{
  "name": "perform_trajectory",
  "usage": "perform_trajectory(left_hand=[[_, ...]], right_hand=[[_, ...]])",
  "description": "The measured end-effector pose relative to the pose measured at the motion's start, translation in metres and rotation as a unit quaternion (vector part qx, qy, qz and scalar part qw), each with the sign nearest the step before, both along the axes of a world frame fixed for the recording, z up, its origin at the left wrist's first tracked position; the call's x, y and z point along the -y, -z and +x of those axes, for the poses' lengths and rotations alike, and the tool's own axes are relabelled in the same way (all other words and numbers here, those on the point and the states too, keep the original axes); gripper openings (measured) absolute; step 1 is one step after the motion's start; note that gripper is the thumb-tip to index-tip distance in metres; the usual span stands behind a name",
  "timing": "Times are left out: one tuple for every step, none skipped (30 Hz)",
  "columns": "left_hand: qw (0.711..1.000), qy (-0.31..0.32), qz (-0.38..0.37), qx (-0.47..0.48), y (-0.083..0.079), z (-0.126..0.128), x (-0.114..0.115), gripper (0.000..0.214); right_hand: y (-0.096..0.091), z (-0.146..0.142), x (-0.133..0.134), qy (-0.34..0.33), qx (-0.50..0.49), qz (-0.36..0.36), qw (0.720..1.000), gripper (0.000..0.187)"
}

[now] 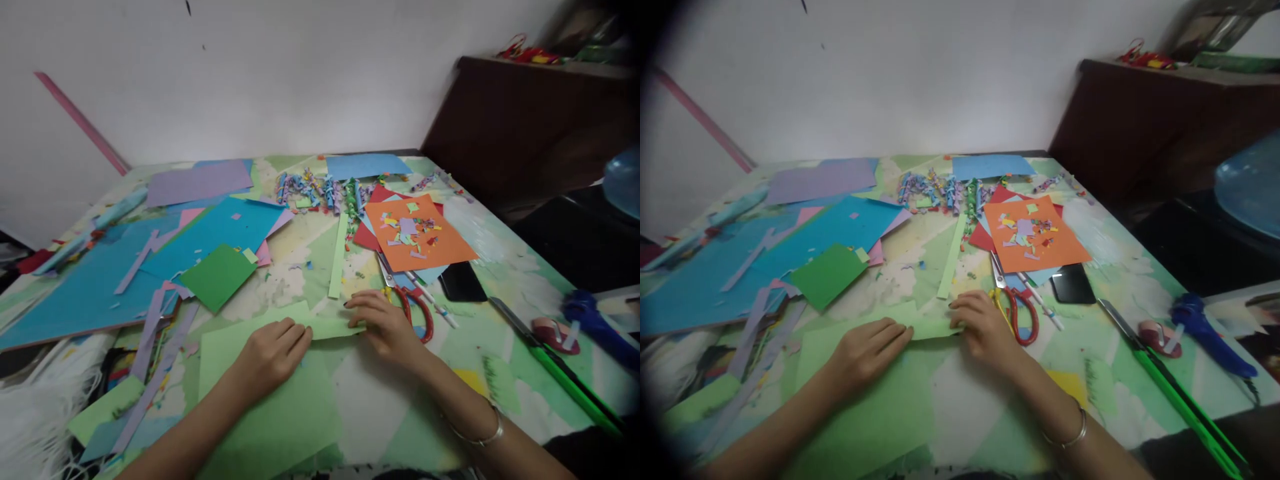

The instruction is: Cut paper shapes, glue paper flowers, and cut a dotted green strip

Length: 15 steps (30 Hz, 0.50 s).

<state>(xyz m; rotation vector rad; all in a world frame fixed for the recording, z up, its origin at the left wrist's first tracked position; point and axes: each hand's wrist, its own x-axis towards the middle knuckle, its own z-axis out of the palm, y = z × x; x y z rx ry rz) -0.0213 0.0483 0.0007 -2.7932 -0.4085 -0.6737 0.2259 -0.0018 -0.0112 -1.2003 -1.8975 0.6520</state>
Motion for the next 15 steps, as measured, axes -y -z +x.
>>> perform_trajectory(left_hand=[[1.000, -0.009, 0.001, -0.005, 0.004, -0.002, 0.003, 0.018], [1.000, -0.015, 0.001, -0.008, 0.008, -0.002, 0.007, 0.017], [1.000, -0.016, -0.001, -0.010, 0.011, -0.001, 0.009, 0.016], [1.000, -0.015, -0.006, -0.010, 0.013, 0.001, 0.011, 0.015], [1.000, -0.012, -0.014, -0.006, 0.015, 0.003, 0.013, 0.015], [1.000, -0.010, -0.028, 0.001, 0.017, 0.004, 0.014, 0.014], [0.999, -0.009, -0.047, 0.010, 0.019, 0.005, 0.014, 0.012], [0.997, -0.011, -0.071, 0.022, 0.021, 0.006, 0.013, 0.010], [0.995, -0.015, -0.098, 0.033, 0.023, 0.005, 0.013, 0.008], [0.991, -0.019, -0.123, 0.043, 0.024, 0.003, 0.011, 0.007], [0.988, -0.020, -0.145, 0.053, 0.025, 0.001, 0.010, 0.006], [0.984, -0.021, -0.165, 0.061, 0.026, -0.001, 0.009, 0.005], [0.980, -0.023, -0.186, 0.070, 0.026, -0.004, 0.007, 0.005], [0.975, -0.027, -0.207, 0.080, 0.025, -0.007, 0.006, 0.006], [0.968, -0.033, -0.231, 0.093, 0.025, -0.010, 0.005, 0.007]], right_hand=[[0.000, -0.003, 0.002, -0.005, 0.064, 0.033, 0.997, 0.029], [0.000, -0.006, 0.005, -0.009, 0.116, 0.058, 0.992, 0.029], [0.000, -0.010, 0.007, -0.013, 0.153, 0.075, 0.985, 0.025], [0.001, -0.013, 0.010, -0.014, 0.176, 0.087, 0.980, 0.021], [0.002, -0.016, 0.013, -0.012, 0.187, 0.097, 0.978, 0.018], [0.005, -0.019, 0.015, -0.006, 0.186, 0.105, 0.977, 0.018], [0.007, -0.020, 0.017, 0.001, 0.176, 0.109, 0.978, 0.019], [0.011, -0.021, 0.018, 0.009, 0.160, 0.107, 0.981, 0.020], [0.014, -0.021, 0.019, 0.017, 0.143, 0.099, 0.985, 0.021], [0.016, -0.021, 0.020, 0.028, 0.126, 0.089, 0.988, 0.020], [0.018, -0.020, 0.020, 0.038, 0.113, 0.079, 0.990, 0.019], [0.019, -0.020, 0.020, 0.051, 0.104, 0.071, 0.991, 0.018], [0.020, -0.019, 0.019, 0.063, 0.100, 0.064, 0.991, 0.018], [0.020, -0.019, 0.019, 0.073, 0.101, 0.057, 0.991, 0.018], [0.020, -0.019, 0.018, 0.079, 0.106, 0.050, 0.990, 0.020]])
